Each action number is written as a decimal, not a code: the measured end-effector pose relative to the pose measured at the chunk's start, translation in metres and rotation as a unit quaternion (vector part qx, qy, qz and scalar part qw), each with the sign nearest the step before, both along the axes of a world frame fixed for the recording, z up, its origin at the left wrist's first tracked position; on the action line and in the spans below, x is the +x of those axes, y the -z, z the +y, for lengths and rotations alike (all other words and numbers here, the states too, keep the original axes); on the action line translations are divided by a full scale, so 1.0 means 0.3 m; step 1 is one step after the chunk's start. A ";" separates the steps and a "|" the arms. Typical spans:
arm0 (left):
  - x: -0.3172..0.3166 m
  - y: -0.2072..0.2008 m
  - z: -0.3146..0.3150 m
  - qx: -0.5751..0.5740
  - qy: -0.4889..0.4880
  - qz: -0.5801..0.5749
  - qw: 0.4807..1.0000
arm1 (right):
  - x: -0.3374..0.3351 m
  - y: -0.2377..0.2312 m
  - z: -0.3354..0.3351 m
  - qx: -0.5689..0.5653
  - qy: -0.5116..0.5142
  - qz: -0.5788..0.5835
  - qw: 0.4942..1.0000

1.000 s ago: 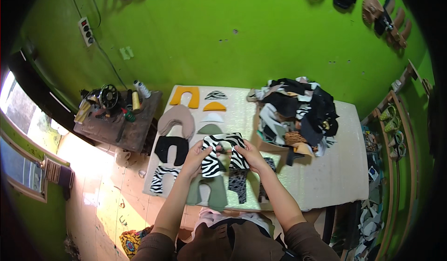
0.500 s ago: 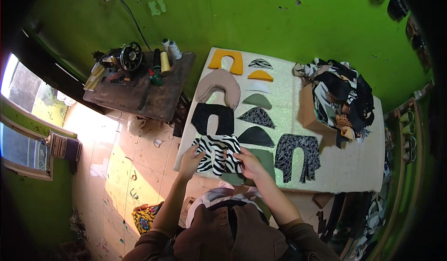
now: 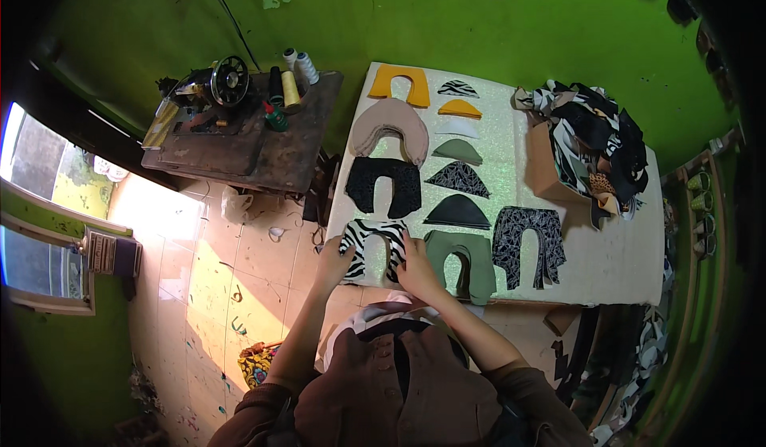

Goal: Sorting and organizing various fabric shoe components on a table in a shoe manufacturing workshop.

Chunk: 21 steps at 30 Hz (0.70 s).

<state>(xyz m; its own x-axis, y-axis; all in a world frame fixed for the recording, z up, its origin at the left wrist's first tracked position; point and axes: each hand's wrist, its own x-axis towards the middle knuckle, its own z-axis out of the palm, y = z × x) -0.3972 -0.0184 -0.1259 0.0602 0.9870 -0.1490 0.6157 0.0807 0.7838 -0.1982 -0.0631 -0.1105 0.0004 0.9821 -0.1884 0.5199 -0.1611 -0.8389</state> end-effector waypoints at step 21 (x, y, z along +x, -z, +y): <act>0.076 -0.062 -0.029 0.144 0.005 0.231 0.962 | -0.019 -0.082 -0.003 0.166 -0.029 -0.066 0.984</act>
<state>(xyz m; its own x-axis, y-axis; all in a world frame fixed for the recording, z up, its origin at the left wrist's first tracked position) -0.3743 -0.0273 -0.1072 0.0624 0.9911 0.1173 0.9038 -0.1060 0.4147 -0.2038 -0.0642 -0.0859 -0.0535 0.9887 0.1403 0.6279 0.1426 -0.7651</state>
